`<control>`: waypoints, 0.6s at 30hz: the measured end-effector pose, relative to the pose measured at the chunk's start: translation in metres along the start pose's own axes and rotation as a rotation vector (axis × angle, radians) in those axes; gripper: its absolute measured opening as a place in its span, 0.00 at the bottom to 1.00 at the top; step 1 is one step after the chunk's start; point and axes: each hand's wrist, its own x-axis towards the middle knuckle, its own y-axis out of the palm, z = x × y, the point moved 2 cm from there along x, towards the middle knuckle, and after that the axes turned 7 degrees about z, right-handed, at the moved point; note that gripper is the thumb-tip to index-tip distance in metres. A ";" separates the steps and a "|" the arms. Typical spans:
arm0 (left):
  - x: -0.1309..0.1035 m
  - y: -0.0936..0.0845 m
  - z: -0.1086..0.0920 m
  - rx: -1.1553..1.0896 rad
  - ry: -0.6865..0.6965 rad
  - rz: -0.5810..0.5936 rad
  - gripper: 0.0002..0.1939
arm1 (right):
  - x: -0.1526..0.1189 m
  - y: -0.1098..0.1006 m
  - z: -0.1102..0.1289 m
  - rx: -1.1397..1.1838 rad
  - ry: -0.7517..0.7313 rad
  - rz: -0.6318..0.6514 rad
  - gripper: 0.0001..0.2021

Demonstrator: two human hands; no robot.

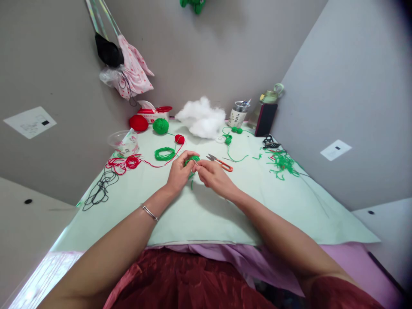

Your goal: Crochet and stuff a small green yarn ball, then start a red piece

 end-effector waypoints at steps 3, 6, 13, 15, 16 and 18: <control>0.004 -0.008 0.003 0.035 0.014 -0.055 0.09 | 0.000 -0.002 0.002 0.085 0.056 0.199 0.14; 0.011 -0.019 0.009 0.031 -0.002 -0.111 0.08 | -0.010 0.008 0.007 0.151 0.119 0.611 0.18; 0.018 -0.024 0.018 -0.173 -0.088 -0.070 0.15 | -0.012 -0.025 0.001 -0.544 -0.003 0.191 0.14; 0.016 -0.019 0.017 -0.225 -0.109 -0.046 0.16 | -0.008 -0.040 -0.004 -0.688 -0.014 -0.056 0.09; 0.014 -0.017 0.015 -0.239 -0.114 -0.037 0.16 | -0.006 -0.043 -0.006 -0.708 -0.021 -0.133 0.08; 0.011 -0.011 0.011 -0.250 -0.115 -0.019 0.15 | -0.001 -0.042 -0.010 -0.617 -0.054 -0.193 0.13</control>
